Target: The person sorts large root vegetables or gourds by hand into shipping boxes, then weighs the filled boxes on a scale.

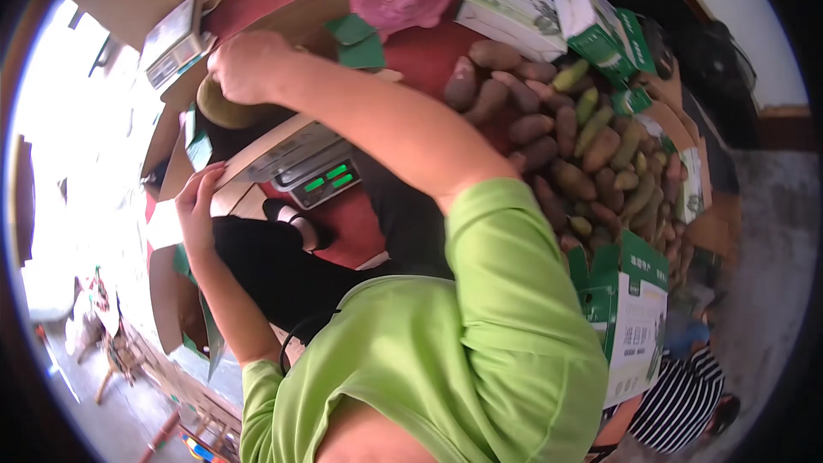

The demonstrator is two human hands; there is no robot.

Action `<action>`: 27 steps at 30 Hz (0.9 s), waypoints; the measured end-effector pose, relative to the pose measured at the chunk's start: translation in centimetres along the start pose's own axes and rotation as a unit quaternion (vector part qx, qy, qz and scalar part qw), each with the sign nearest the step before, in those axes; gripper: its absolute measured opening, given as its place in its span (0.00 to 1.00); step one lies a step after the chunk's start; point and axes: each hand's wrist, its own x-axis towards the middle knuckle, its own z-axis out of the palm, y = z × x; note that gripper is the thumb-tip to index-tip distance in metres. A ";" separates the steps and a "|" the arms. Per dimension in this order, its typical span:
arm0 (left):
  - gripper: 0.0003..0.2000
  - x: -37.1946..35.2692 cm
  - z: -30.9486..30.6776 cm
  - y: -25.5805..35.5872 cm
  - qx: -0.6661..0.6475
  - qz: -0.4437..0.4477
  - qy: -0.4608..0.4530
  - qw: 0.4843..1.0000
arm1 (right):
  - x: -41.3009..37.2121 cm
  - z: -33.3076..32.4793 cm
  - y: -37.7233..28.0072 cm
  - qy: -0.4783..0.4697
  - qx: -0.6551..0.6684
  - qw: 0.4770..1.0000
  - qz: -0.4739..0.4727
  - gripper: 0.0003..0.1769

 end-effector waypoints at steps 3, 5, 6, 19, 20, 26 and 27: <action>0.08 0.0 0.1 -0.2 0.005 -0.006 0.005 1.000 | -1.9 1.7 2.0 0.077 0.000 0.994 0.083 0.12; 0.09 0.0 0.2 -0.1 0.012 -0.008 0.009 1.000 | -3.6 -0.3 3.2 0.106 0.050 0.987 0.111 0.12; 0.10 0.0 0.1 -0.3 0.008 -0.013 0.016 1.000 | -4.8 -1.4 3.7 0.133 0.108 0.977 0.126 0.11; 0.20 0.0 0.0 -2.0 -0.018 -0.035 0.033 0.999 | -36.0 5.0 13.1 0.195 0.081 0.862 0.461 0.10; 0.21 0.1 -0.1 -2.0 -0.007 -0.029 0.028 0.999 | -38.8 6.4 13.5 0.151 0.067 0.848 0.504 0.11; 0.23 0.2 0.0 -2.2 -0.006 -0.033 0.035 0.999 | -49.1 9.2 13.2 0.054 0.032 0.737 0.673 0.13; 0.23 0.2 0.0 -2.2 -0.003 -0.033 0.034 0.999 | -50.0 9.4 13.3 0.076 0.024 0.724 0.685 0.13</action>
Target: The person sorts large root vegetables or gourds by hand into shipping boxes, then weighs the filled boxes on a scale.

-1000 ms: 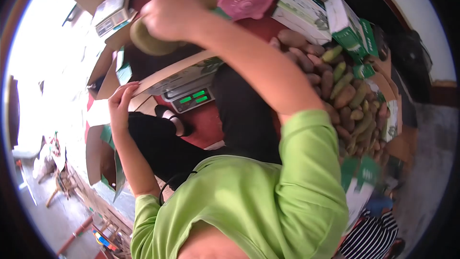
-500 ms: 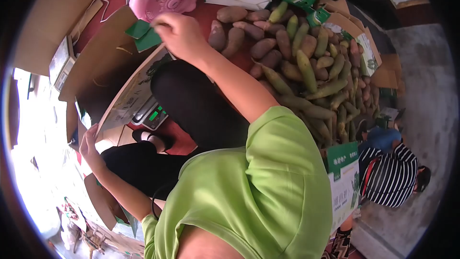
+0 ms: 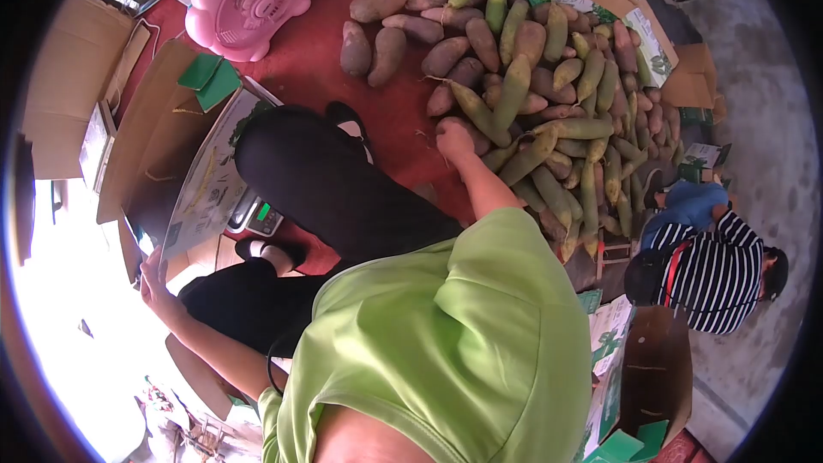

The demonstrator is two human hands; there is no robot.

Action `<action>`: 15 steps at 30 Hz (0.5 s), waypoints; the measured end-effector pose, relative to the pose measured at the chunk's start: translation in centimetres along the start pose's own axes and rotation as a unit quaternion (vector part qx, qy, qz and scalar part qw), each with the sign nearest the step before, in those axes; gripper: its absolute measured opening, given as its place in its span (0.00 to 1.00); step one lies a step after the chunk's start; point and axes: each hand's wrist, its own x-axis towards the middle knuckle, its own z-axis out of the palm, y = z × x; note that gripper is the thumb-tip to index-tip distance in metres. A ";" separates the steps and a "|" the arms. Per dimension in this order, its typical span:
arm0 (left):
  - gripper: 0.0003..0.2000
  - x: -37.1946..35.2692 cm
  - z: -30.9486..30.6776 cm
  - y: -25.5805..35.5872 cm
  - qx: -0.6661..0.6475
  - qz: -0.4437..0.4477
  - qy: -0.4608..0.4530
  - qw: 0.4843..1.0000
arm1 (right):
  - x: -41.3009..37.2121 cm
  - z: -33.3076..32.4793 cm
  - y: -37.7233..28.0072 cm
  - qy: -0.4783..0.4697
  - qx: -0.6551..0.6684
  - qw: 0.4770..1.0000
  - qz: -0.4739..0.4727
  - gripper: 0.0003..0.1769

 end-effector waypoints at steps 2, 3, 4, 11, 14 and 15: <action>0.23 0.0 0.0 -0.1 0.020 0.005 0.005 1.000 | 0.5 0.1 1.6 0.024 0.005 1.000 0.000 0.13; 0.23 -0.1 0.1 0.1 0.022 0.004 0.001 1.000 | 0.8 -0.3 1.8 0.031 -0.005 0.999 0.016 0.13; 0.24 -0.2 0.3 0.3 0.020 0.003 0.006 1.000 | 1.1 -0.8 1.9 0.038 -0.017 0.999 0.032 0.13; 0.23 -0.1 0.5 0.5 0.026 -0.006 0.013 1.000 | 4.2 -2.0 3.6 0.086 0.053 0.992 0.070 0.12; 0.23 0.0 0.2 -0.1 0.019 -0.003 0.009 1.000 | 4.1 -2.0 3.4 0.062 0.042 0.994 0.078 0.13; 0.23 0.0 0.2 -0.1 0.018 -0.014 0.014 1.000 | 3.6 -1.7 3.2 0.051 0.050 0.994 0.085 0.13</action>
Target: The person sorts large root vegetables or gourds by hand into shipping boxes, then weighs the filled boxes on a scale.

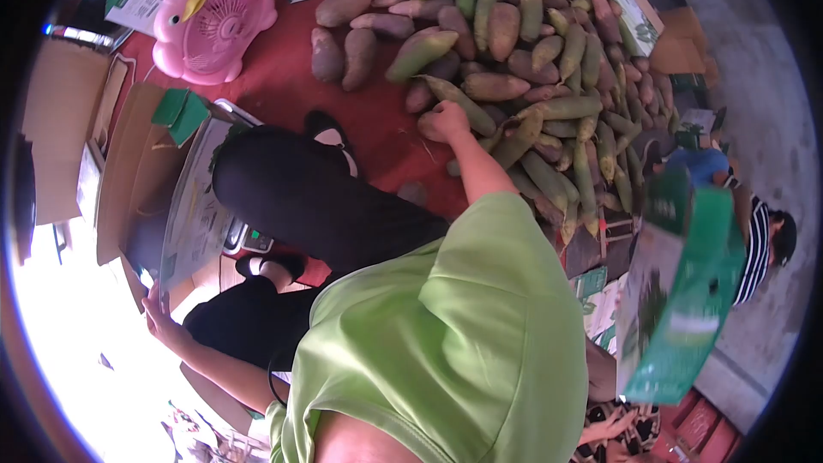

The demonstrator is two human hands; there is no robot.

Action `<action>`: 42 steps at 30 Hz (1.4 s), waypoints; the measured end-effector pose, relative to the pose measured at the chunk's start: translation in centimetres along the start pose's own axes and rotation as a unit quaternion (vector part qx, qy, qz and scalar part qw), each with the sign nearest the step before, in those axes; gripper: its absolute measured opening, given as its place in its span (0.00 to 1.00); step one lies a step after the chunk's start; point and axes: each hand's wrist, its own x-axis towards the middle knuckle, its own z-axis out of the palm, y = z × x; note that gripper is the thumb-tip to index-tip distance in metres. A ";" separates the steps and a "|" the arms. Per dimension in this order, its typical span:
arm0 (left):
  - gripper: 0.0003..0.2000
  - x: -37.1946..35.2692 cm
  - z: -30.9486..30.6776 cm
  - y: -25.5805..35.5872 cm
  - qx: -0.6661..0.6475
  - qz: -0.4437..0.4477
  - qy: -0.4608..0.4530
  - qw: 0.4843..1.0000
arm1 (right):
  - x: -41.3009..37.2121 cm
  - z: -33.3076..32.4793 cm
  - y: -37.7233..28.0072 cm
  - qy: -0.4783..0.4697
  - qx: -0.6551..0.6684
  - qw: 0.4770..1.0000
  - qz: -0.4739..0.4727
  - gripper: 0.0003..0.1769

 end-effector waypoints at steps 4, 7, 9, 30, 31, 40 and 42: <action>0.23 0.2 0.1 -0.1 -0.022 -0.020 -0.005 1.000 | -1.3 2.3 1.5 -0.005 -0.005 1.000 0.000 0.15; 0.23 0.2 -0.3 -0.2 -0.012 -0.007 -0.005 1.000 | -1.6 3.6 2.2 0.010 -0.039 0.999 -0.019 0.14; 0.23 0.3 -0.4 -0.4 -0.011 -0.014 -0.002 1.000 | -1.8 3.0 1.6 0.005 -0.033 0.999 -0.002 0.13; 0.22 -0.1 0.1 0.4 -0.036 -0.015 -0.005 0.999 | 1.3 2.4 -5.1 -0.008 -0.398 0.905 -0.148 0.20; 0.22 -0.1 0.0 0.2 -0.036 -0.012 -0.011 0.999 | 1.2 2.8 -4.9 -0.010 -0.398 0.905 -0.148 0.20; 0.15 -0.3 0.5 1.0 -0.005 0.029 0.000 1.000 | -0.3 2.1 -4.3 -0.059 -0.408 0.866 -0.282 0.19; 0.15 -0.3 0.6 1.6 0.006 0.039 -0.011 0.999 | -1.2 1.2 -5.6 -0.032 -0.383 0.880 -0.277 0.09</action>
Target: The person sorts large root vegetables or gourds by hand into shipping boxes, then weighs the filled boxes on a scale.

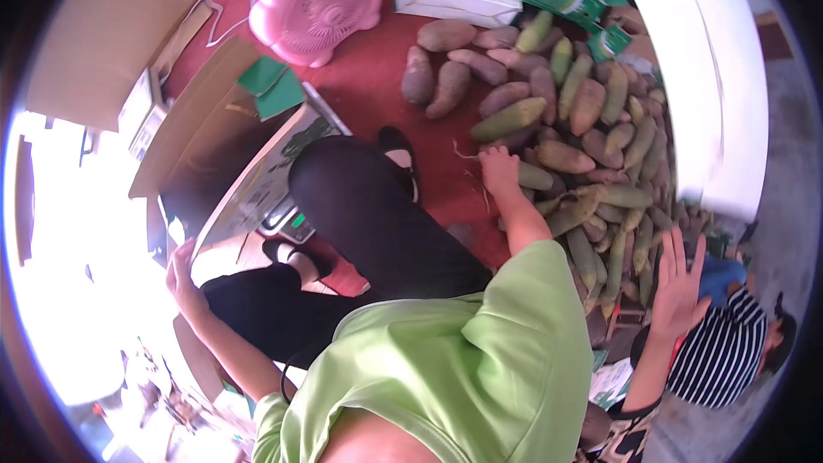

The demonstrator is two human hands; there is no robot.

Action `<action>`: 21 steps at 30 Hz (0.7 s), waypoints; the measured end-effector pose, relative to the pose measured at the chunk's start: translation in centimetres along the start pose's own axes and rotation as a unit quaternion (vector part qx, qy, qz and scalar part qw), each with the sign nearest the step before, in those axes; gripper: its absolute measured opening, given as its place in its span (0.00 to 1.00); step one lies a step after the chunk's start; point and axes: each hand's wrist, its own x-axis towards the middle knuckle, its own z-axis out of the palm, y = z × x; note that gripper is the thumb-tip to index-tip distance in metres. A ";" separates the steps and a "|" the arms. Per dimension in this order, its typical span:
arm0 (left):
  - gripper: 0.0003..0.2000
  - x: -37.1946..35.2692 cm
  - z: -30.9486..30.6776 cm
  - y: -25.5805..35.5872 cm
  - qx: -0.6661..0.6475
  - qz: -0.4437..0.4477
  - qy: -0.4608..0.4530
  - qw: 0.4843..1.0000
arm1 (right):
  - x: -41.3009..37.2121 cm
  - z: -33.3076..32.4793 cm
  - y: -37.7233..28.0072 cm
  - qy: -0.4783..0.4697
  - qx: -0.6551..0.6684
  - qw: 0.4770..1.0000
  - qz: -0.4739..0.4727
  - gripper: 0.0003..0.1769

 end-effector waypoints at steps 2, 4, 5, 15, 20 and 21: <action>0.14 0.0 -0.2 -0.1 0.001 0.003 -0.008 1.000 | -1.0 -3.0 -0.9 0.024 0.033 0.999 -0.003 0.10; 0.13 0.0 -0.1 0.4 -0.008 -0.009 -0.001 1.000 | -0.4 -4.1 -1.2 0.052 0.067 0.996 -0.007 0.11; 0.12 0.0 -0.2 0.4 -0.007 -0.004 -0.004 1.000 | 0.0 -4.1 -0.7 0.103 0.120 0.987 -0.005 0.13; 0.09 -0.4 -0.8 0.6 -0.025 -0.014 -0.042 0.999 | 1.5 -22.1 -6.1 0.262 0.626 0.726 -0.114 0.18; 0.08 -0.3 -1.1 0.5 -0.017 0.017 -0.061 0.998 | 0.9 -31.7 -12.1 0.321 0.663 0.620 -0.269 0.17; 0.08 -0.3 -1.1 0.5 -0.019 0.016 -0.059 0.998 | 1.1 -33.0 -13.5 0.335 0.664 0.581 -0.332 0.17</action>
